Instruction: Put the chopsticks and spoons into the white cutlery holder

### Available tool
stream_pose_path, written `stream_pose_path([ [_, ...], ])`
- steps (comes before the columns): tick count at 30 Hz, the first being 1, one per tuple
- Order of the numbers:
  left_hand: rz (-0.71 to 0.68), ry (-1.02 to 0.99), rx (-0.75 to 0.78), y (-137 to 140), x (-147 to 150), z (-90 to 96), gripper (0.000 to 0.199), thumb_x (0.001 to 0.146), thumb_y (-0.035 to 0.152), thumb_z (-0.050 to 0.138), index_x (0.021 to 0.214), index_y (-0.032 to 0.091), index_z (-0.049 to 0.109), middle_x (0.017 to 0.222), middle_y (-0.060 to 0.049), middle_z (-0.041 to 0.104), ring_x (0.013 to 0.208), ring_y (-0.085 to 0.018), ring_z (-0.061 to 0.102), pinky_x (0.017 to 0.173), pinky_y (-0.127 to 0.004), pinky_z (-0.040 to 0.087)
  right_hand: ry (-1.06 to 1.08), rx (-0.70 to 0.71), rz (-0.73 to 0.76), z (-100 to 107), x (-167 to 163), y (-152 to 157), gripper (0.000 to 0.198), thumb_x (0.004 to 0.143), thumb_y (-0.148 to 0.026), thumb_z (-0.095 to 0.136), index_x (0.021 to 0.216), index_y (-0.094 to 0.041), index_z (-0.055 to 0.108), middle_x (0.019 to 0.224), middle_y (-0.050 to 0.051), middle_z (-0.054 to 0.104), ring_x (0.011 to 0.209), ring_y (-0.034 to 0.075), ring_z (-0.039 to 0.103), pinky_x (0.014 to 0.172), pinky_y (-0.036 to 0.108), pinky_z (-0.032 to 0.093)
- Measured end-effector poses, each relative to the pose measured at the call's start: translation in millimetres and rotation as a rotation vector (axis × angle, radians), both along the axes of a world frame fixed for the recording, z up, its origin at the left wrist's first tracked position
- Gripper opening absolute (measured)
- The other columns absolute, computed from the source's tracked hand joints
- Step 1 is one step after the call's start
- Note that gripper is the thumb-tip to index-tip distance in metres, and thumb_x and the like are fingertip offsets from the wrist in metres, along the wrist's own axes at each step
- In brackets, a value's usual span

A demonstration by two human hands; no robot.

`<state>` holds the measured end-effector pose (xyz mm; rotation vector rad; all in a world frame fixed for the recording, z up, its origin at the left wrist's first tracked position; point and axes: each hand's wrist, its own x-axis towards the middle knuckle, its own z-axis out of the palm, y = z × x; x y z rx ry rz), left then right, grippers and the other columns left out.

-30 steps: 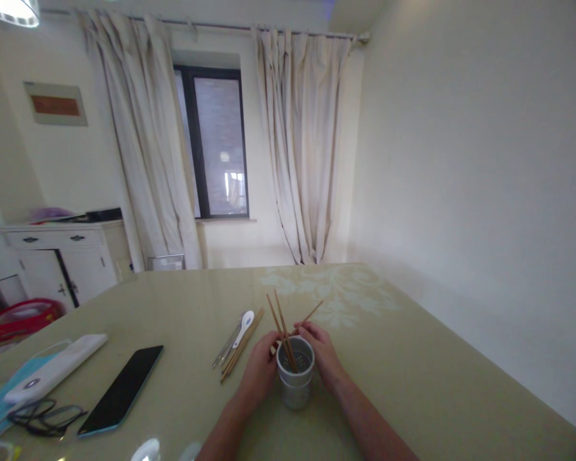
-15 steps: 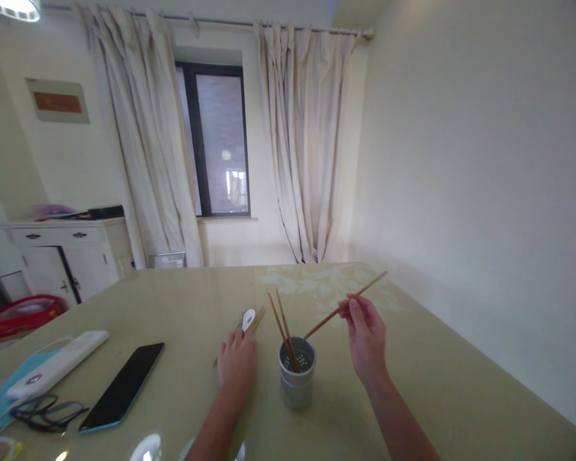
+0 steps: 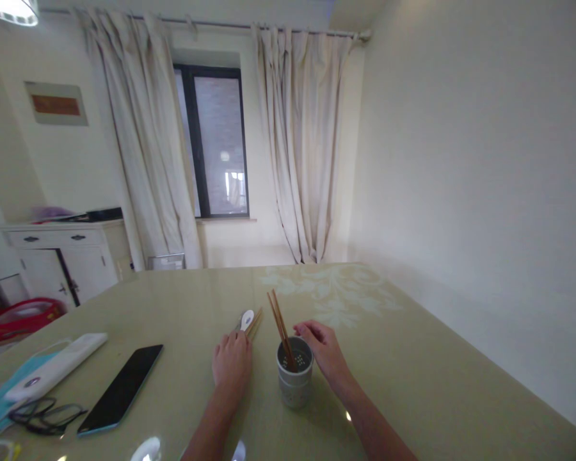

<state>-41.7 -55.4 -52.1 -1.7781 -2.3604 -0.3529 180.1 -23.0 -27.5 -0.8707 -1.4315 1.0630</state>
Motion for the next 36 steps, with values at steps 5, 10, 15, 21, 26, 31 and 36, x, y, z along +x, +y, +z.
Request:
stream_pose_path([
  [5,-0.01,-0.033,-0.005,2.1,0.2,-3.5,0.034,0.104,0.021,0.043,0.114,0.018,0.075,0.115,-0.015,0.078,0.115,-0.029,0.07,0.096,-0.041,0.052,-0.007,-0.036,0.077,-1.9,2.5,0.7,0.044,0.081,-0.064,0.081,0.085,-0.02,0.084,0.087,0.009,0.081,0.085,0.028,0.072,0.08,0.038,0.052],
  [10,-0.072,-0.109,0.079,8.2,2.0,-9.4,0.033,0.103,0.021,0.044,0.108,0.019,0.077,0.116,-0.014,0.078,0.113,-0.028,0.07,0.1,-0.041,0.051,0.014,-0.034,0.041,-7.9,4.0,4.4,0.043,0.081,-0.062,0.081,0.085,-0.02,0.084,0.084,0.008,0.08,0.083,0.026,0.071,0.078,0.036,0.053],
  [15,-0.303,-0.458,0.231,11.8,19.6,-8.5,0.034,0.106,0.032,0.04,0.106,0.02,0.072,0.111,-0.01,0.077,0.106,-0.024,0.071,0.097,-0.036,0.053,0.092,-0.167,-0.007,-24.7,0.2,14.6,0.048,0.078,-0.065,0.08,0.081,-0.017,0.082,0.072,0.006,0.076,0.067,0.022,0.067,0.065,0.033,0.05],
  [21,-0.493,-0.711,0.186,3.7,39.9,-2.6,0.03,0.098,0.028,0.047,0.108,0.022,0.074,0.111,-0.01,0.078,0.099,-0.023,0.073,0.088,-0.034,0.055,0.15,-0.173,0.099,-34.5,-11.5,20.1,0.051,0.067,-0.067,0.087,0.078,-0.018,0.079,0.076,0.006,0.078,0.073,0.024,0.071,0.074,0.037,0.056],
  [26,-0.596,-0.765,0.21,-0.7,41.2,-2.2,0.038,0.094,0.022,0.047,0.121,0.021,0.074,0.119,-0.012,0.075,0.106,-0.023,0.072,0.095,-0.035,0.056,0.191,-0.154,0.034,-34.2,-13.7,18.7,0.051,0.071,-0.068,0.085,0.079,-0.02,0.073,0.076,0.006,0.077,0.072,0.025,0.072,0.068,0.036,0.056],
  [31,-0.588,-0.743,0.263,-1.6,40.2,-3.0,0.044,0.098,0.023,0.044,0.133,0.02,0.07,0.13,-0.014,0.071,0.118,-0.025,0.069,0.103,-0.039,0.056,0.311,-0.074,-0.325,-14.4,22.1,26.9,0.045,0.083,-0.067,0.074,0.088,-0.023,0.063,0.084,0.008,0.078,0.071,0.022,0.07,0.063,0.033,0.054],
  [36,-0.561,-0.667,0.298,4.7,38.4,-6.4,0.041,0.103,0.026,0.039,0.126,0.02,0.072,0.125,-0.013,0.074,0.116,-0.024,0.071,0.103,-0.039,0.056,0.563,0.168,-0.59,20.5,68.1,26.3,0.043,0.08,-0.058,0.081,0.093,-0.021,0.063,0.073,0.001,0.072,0.062,0.015,0.061,0.06,0.028,0.049],
])
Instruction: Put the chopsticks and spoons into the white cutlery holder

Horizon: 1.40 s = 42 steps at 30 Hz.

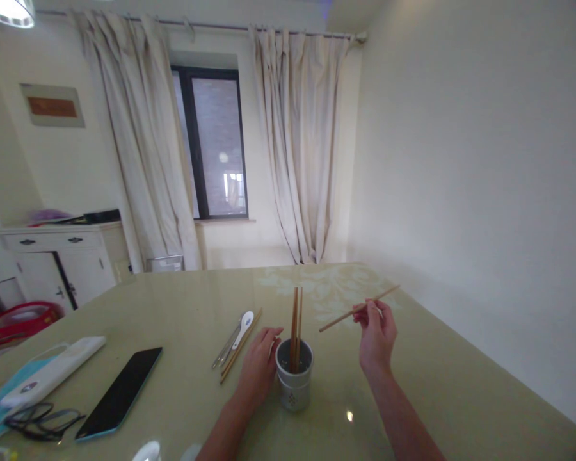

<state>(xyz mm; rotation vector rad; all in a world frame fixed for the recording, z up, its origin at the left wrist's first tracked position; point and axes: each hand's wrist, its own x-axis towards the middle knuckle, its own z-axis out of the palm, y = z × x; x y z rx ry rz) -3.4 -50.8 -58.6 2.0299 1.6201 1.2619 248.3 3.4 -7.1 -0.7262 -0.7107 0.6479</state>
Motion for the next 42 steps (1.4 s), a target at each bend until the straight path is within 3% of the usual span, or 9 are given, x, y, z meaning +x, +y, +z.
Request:
stream_pose_path([
  [4,0.212,0.213,-0.017,6.3,-13.0,-2.1,0.042,0.107,0.023,0.035,0.122,0.018,0.074,0.123,-0.013,0.076,0.119,-0.025,0.069,0.107,-0.041,0.053,-0.052,0.051,0.211,13.2,-7.5,-16.4,0.041,0.082,-0.056,0.083,0.094,-0.021,0.067,0.077,0.003,0.074,0.063,0.015,0.061,0.06,0.028,0.05],
  [9,0.547,0.57,-0.172,2.7,-37.9,-3.7,0.037,0.105,0.021,0.042,0.126,0.017,0.073,0.125,-0.015,0.075,0.12,-0.032,0.067,0.1,-0.044,0.052,-0.293,-0.016,0.455,4.5,-42.8,-29.5,0.042,0.083,-0.059,0.082,0.091,-0.019,0.072,0.075,0.006,0.075,0.064,0.018,0.062,0.057,0.029,0.049],
  [12,0.597,0.679,-0.243,-0.5,-43.8,-2.6,0.035,0.105,0.024,0.044,0.123,0.018,0.073,0.123,-0.013,0.074,0.117,-0.029,0.067,0.095,-0.039,0.05,-0.42,-0.081,0.497,-4.6,-51.8,-29.4,0.044,0.079,-0.062,0.084,0.083,-0.019,0.074,0.068,0.004,0.07,0.061,0.017,0.059,0.054,0.028,0.044],
  [19,0.623,0.691,-0.301,-1.1,-44.3,1.8,0.03,0.105,0.029,0.048,0.117,0.018,0.074,0.116,-0.014,0.077,0.115,-0.029,0.07,0.092,-0.038,0.051,-0.583,-0.178,0.484,-21.1,-50.1,-20.6,0.046,0.084,-0.064,0.074,0.079,-0.019,0.081,0.07,0.006,0.072,0.062,0.018,0.057,0.054,0.028,0.039],
  [25,0.547,0.644,-0.287,0.4,-39.9,0.8,0.034,0.105,0.02,0.042,0.111,0.015,0.075,0.118,-0.016,0.077,0.117,-0.03,0.069,0.096,-0.042,0.051,-0.504,-0.288,0.539,-49.7,-59.5,-5.9,0.056,0.079,-0.072,0.072,0.075,-0.017,0.078,0.065,0.004,0.068,0.058,0.016,0.054,0.051,0.027,0.036],
  [28,0.443,0.524,-0.25,3.5,-30.2,0.1,0.028,0.102,0.02,0.046,0.103,0.016,0.073,0.11,-0.015,0.078,0.111,-0.029,0.07,0.097,-0.041,0.05,-0.498,-0.302,0.607,-58.1,-67.3,-2.7,0.058,0.075,-0.074,0.075,0.068,-0.016,0.075,0.062,0.002,0.066,0.057,0.017,0.056,0.053,0.027,0.039],
  [35,0.037,-0.058,-0.076,7.8,-7.9,-3.1,0.016,0.094,0.031,0.052,0.088,0.022,0.064,0.092,-0.007,0.075,0.086,-0.023,0.069,0.078,-0.033,0.052,-0.436,-0.261,0.765,-58.0,-78.0,-1.8,0.06,0.069,-0.077,0.081,0.081,-0.018,0.076,0.076,0.006,0.077,0.075,0.025,0.071,0.069,0.035,0.055],
  [39,-0.03,-0.149,-0.034,5.5,-2.5,-4.3,0.015,0.091,0.031,0.053,0.087,0.022,0.065,0.091,-0.007,0.075,0.085,-0.023,0.069,0.077,-0.033,0.054,-0.403,-0.251,0.766,-59.4,-80.6,-2.2,0.059,0.068,-0.075,0.083,0.081,-0.018,0.074,0.078,0.007,0.078,0.075,0.025,0.073,0.071,0.036,0.056],
  [42,-0.055,-0.101,-0.028,6.4,-3.7,-2.9,0.019,0.094,0.033,0.053,0.09,0.022,0.068,0.093,-0.007,0.077,0.087,-0.023,0.071,0.078,-0.033,0.055,-0.402,-0.249,0.743,-56.2,-79.3,-2.2,0.056,0.071,-0.073,0.084,0.078,-0.019,0.07,0.076,0.006,0.078,0.072,0.025,0.073,0.066,0.034,0.054],
])
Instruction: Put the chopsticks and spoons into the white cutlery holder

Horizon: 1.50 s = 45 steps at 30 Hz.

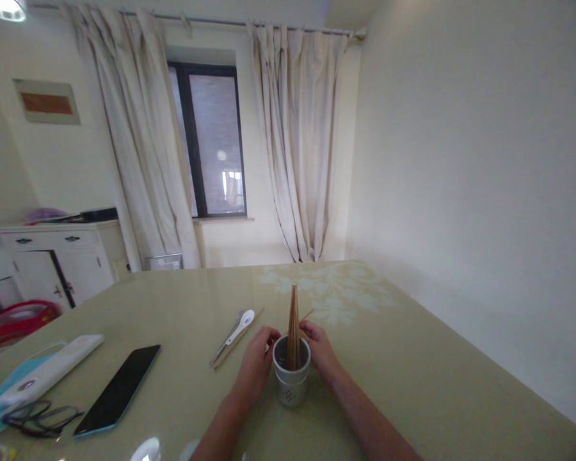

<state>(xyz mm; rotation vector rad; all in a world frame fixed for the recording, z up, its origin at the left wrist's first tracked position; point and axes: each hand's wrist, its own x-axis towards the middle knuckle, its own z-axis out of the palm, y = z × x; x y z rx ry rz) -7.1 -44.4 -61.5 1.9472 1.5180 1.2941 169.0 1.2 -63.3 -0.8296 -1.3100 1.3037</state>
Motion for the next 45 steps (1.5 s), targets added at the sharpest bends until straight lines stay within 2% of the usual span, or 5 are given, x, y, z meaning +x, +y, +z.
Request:
stream_pose_path([
  [10,0.624,0.658,-0.226,-3.0,-53.7,11.4,0.038,0.107,0.024,0.037,0.116,0.018,0.074,0.119,-0.014,0.076,0.114,-0.03,0.068,0.094,-0.042,0.047,0.32,0.228,-0.788,58.5,80.5,4.5,0.05,0.084,-0.066,0.076,0.1,-0.022,0.058,0.078,0.003,0.079,0.064,0.019,0.072,0.06,0.028,0.052],
  [23,0.611,0.752,-0.329,-7.6,-46.2,9.8,0.038,0.107,0.024,0.038,0.113,0.017,0.074,0.123,-0.015,0.074,0.118,-0.029,0.067,0.094,-0.04,0.048,-0.012,0.282,-0.282,58.8,30.6,-28.8,0.047,0.088,-0.069,0.072,0.098,-0.022,0.069,0.073,0.004,0.073,0.061,0.019,0.061,0.055,0.029,0.046],
  [32,0.513,0.367,-0.252,0.3,-34.8,4.7,0.029,0.109,0.029,0.035,0.11,0.021,0.063,0.116,-0.011,0.076,0.104,-0.024,0.072,0.085,-0.032,0.05,-0.213,0.267,-0.2,39.7,25.9,-22.6,0.052,0.092,-0.07,0.062,0.089,-0.021,0.079,0.079,0.008,0.074,0.066,0.021,0.062,0.061,0.032,0.047],
  [39,0.076,-0.114,-0.063,3.3,-9.1,-3.8,0.026,0.1,0.039,0.046,0.106,0.021,0.064,0.101,-0.008,0.076,0.091,-0.022,0.073,0.084,-0.034,0.056,-0.12,0.078,-0.161,14.0,15.7,-7.8,0.055,0.081,-0.073,0.07,0.086,-0.019,0.077,0.077,0.006,0.072,0.064,0.02,0.061,0.053,0.029,0.041],
  [45,-0.122,-0.189,-0.111,-4.3,-3.2,2.1,0.026,0.094,0.035,0.054,0.108,0.02,0.07,0.103,-0.009,0.079,0.092,-0.022,0.073,0.082,-0.034,0.056,-0.032,0.003,-0.099,9.4,11.8,-6.6,0.04,0.079,-0.061,0.076,0.083,-0.021,0.072,0.082,0.004,0.075,0.076,0.022,0.067,0.063,0.029,0.048],
])
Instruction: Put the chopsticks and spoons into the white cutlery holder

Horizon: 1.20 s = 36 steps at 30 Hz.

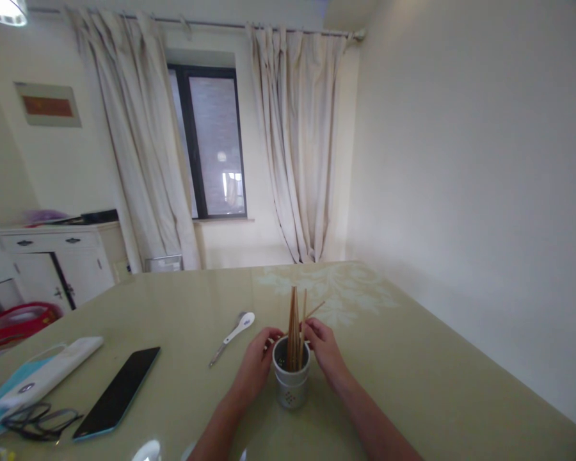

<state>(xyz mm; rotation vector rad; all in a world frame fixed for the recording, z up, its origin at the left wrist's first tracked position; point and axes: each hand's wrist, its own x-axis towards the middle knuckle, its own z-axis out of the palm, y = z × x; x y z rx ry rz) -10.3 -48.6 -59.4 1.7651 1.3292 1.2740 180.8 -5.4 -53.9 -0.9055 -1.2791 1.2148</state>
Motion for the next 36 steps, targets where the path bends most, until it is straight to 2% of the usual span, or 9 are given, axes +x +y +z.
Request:
stream_pose_path([
  [6,-0.031,0.032,0.013,-0.7,2.7,4.6,0.026,0.094,0.03,0.053,0.107,0.021,0.074,0.101,-0.008,0.081,0.092,-0.023,0.074,0.081,-0.035,0.057,0.101,-0.066,0.017,3.2,1.0,-0.9,0.044,0.075,-0.058,0.081,0.097,-0.021,0.074,0.096,0.008,0.08,0.085,0.025,0.074,0.072,0.034,0.055],
  [8,0.023,0.081,0.046,2.8,-2.8,3.7,0.029,0.099,0.034,0.05,0.11,0.022,0.075,0.107,-0.008,0.081,0.097,-0.023,0.074,0.084,-0.035,0.057,0.129,-0.043,-0.064,8.6,7.2,0.4,0.044,0.074,-0.058,0.081,0.095,-0.02,0.073,0.095,0.01,0.08,0.084,0.026,0.074,0.07,0.033,0.055],
  [10,0.175,0.207,0.086,6.9,-15.1,3.4,0.032,0.102,0.034,0.047,0.111,0.024,0.076,0.113,-0.008,0.08,0.105,-0.024,0.073,0.093,-0.036,0.056,0.178,0.013,-0.234,16.8,20.1,2.9,0.044,0.076,-0.058,0.079,0.095,-0.02,0.072,0.095,0.011,0.079,0.082,0.024,0.073,0.067,0.032,0.054],
  [13,0.503,0.53,0.069,9.2,-39.8,4.4,0.033,0.103,0.025,0.046,0.116,0.023,0.076,0.12,-0.01,0.077,0.115,-0.026,0.068,0.104,-0.039,0.051,0.26,0.151,-0.531,31.9,48.0,6.1,0.039,0.081,-0.054,0.076,0.098,-0.019,0.07,0.092,0.008,0.076,0.075,0.02,0.068,0.065,0.031,0.053],
  [16,0.728,0.804,-0.069,4.8,-56.5,5.2,0.035,0.104,0.025,0.046,0.126,0.021,0.074,0.128,-0.013,0.073,0.117,-0.029,0.065,0.1,-0.039,0.049,0.366,0.283,-0.65,45.8,69.5,4.4,0.036,0.083,-0.05,0.076,0.101,-0.019,0.07,0.086,0.003,0.072,0.069,0.016,0.063,0.064,0.029,0.052],
  [20,0.739,0.94,-0.185,-0.3,-59.3,3.3,0.036,0.106,0.03,0.045,0.125,0.022,0.075,0.126,-0.013,0.073,0.116,-0.029,0.065,0.093,-0.036,0.047,0.414,0.281,-0.474,56.6,67.3,-8.6,0.038,0.081,-0.051,0.081,0.102,-0.021,0.072,0.08,0.002,0.07,0.064,0.015,0.06,0.062,0.028,0.052],
  [27,0.682,0.912,-0.23,5.8,-60.5,-2.3,0.037,0.107,0.023,0.04,0.121,0.021,0.075,0.12,-0.011,0.076,0.113,-0.026,0.067,0.091,-0.034,0.046,0.14,0.278,-0.171,56.0,33.3,-28.8,0.04,0.082,-0.055,0.084,0.102,-0.02,0.077,0.074,0.003,0.068,0.065,0.018,0.058,0.06,0.03,0.05],
  [30,0.652,0.898,-0.244,4.6,-58.9,-0.3,0.036,0.107,0.025,0.043,0.119,0.021,0.076,0.119,-0.012,0.076,0.112,-0.027,0.068,0.091,-0.034,0.048,0.032,0.251,-0.121,50.6,27.4,-29.0,0.043,0.079,-0.059,0.085,0.094,-0.02,0.077,0.071,0.002,0.066,0.064,0.018,0.056,0.059,0.03,0.046],
  [36,0.57,0.885,-0.21,2.9,-46.0,-1.9,0.036,0.106,0.025,0.043,0.114,0.023,0.078,0.12,-0.011,0.076,0.115,-0.028,0.067,0.096,-0.037,0.05,-0.119,0.253,-0.144,37.6,23.0,-27.5,0.048,0.087,-0.068,0.073,0.079,-0.02,0.074,0.07,0.004,0.064,0.066,0.02,0.055,0.062,0.032,0.044],
])
